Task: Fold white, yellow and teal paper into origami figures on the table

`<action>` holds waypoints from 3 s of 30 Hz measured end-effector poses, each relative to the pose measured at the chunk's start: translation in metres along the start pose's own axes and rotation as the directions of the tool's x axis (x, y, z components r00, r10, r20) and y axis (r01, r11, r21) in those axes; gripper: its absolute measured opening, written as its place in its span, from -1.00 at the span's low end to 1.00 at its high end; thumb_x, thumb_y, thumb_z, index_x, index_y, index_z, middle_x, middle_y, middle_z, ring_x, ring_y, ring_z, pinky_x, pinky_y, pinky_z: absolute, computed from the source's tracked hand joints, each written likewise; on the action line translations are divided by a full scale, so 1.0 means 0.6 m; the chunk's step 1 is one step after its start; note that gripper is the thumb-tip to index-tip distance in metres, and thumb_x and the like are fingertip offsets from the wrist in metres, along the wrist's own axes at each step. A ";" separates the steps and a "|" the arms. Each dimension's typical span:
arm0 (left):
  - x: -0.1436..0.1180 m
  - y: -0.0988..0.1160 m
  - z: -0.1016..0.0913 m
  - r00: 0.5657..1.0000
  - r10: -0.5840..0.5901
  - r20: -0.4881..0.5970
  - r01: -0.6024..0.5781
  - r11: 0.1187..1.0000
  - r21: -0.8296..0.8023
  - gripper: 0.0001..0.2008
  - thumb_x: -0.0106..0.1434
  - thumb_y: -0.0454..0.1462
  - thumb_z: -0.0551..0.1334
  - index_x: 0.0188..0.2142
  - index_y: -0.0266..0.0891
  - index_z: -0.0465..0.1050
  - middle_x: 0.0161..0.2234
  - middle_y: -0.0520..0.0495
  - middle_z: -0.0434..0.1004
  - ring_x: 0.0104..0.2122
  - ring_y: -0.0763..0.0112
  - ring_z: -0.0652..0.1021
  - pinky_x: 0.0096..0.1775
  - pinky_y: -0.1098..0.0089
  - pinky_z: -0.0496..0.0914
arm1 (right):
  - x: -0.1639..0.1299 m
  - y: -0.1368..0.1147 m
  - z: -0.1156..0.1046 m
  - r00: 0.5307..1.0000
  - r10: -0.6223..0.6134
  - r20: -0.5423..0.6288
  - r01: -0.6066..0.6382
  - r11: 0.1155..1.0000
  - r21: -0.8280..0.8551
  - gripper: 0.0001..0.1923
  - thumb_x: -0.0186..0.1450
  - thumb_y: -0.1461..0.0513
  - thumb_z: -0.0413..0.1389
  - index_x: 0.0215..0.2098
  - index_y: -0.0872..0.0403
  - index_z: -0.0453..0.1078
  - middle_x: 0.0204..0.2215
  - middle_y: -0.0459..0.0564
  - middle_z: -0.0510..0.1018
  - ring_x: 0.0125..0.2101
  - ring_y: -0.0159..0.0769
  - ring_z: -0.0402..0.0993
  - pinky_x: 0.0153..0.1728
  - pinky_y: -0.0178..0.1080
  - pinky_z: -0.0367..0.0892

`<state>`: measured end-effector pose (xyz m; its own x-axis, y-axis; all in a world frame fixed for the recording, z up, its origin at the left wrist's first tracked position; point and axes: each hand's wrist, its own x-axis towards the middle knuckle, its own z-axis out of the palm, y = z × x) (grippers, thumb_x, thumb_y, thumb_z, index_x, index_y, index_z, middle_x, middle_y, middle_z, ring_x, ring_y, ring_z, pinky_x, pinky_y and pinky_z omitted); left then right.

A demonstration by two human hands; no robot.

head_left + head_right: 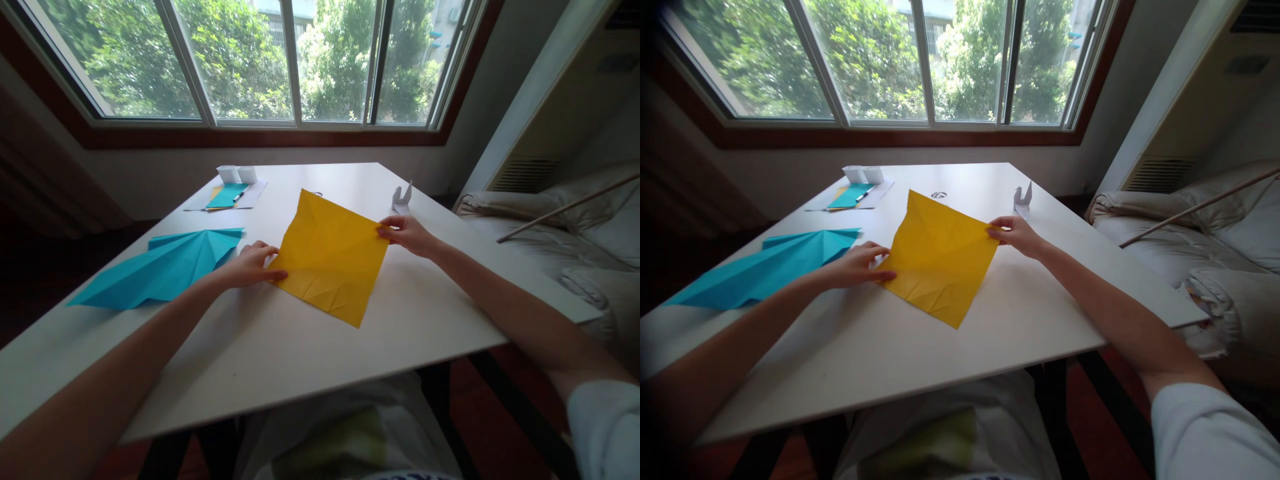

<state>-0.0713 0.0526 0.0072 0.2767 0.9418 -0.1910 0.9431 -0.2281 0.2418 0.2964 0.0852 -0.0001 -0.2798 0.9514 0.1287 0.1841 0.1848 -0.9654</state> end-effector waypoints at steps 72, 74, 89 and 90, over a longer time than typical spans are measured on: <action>0.009 -0.019 0.006 0.925 0.328 -0.192 -0.345 0.937 -0.062 -0.72 0.09 -0.16 0.08 -0.30 -0.23 0.45 -0.43 0.00 0.49 -0.50 0.48 0.41 -0.42 0.51 0.33 | 0.015 0.024 -0.038 0.918 -0.228 0.324 0.395 0.470 -0.789 -0.89 0.14 0.25 0.05 -0.49 0.12 0.38 -0.50 -0.04 0.49 -0.50 -0.40 0.35 -0.46 -0.37 0.22; 0.010 -0.021 0.005 0.922 0.346 -0.174 -0.362 0.929 -0.072 -0.71 0.08 -0.18 0.07 -0.27 -0.23 0.45 -0.41 -0.01 0.49 -0.49 0.48 0.42 -0.41 0.50 0.34 | 0.015 0.026 -0.041 0.917 -0.226 0.328 0.398 0.482 -0.780 -0.90 0.13 0.28 0.04 -0.47 0.11 0.39 -0.49 -0.03 0.50 -0.49 -0.40 0.36 -0.46 -0.37 0.23; 0.010 -0.029 -0.003 0.903 0.413 -0.116 -0.421 0.906 -0.054 -0.69 0.09 -0.21 0.08 -0.21 -0.21 0.47 -0.33 -0.05 0.52 -0.42 0.41 0.45 -0.34 0.43 0.39 | 0.016 0.032 -0.054 0.878 -0.325 0.351 0.460 0.376 -0.804 -0.65 0.14 0.24 0.11 -0.08 0.10 0.37 -0.25 0.07 0.51 -0.22 -0.15 0.43 -0.20 -0.12 0.36; 0.010 -0.028 -0.004 0.901 0.418 -0.113 -0.426 0.904 -0.049 -0.70 0.09 -0.22 0.08 -0.21 -0.20 0.47 -0.33 -0.05 0.52 -0.42 0.42 0.45 -0.34 0.43 0.39 | 0.015 0.030 -0.050 0.870 -0.350 0.347 0.469 0.373 -0.801 -0.57 0.14 0.23 0.12 0.00 0.10 0.32 -0.21 0.09 0.50 -0.18 -0.12 0.42 -0.16 -0.09 0.35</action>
<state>-0.0862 0.0624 0.0040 0.6232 0.7812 0.0367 0.7252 -0.5948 0.3467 0.3253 0.1045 -0.0098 -0.6345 0.6778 0.3714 0.6919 0.7123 -0.1178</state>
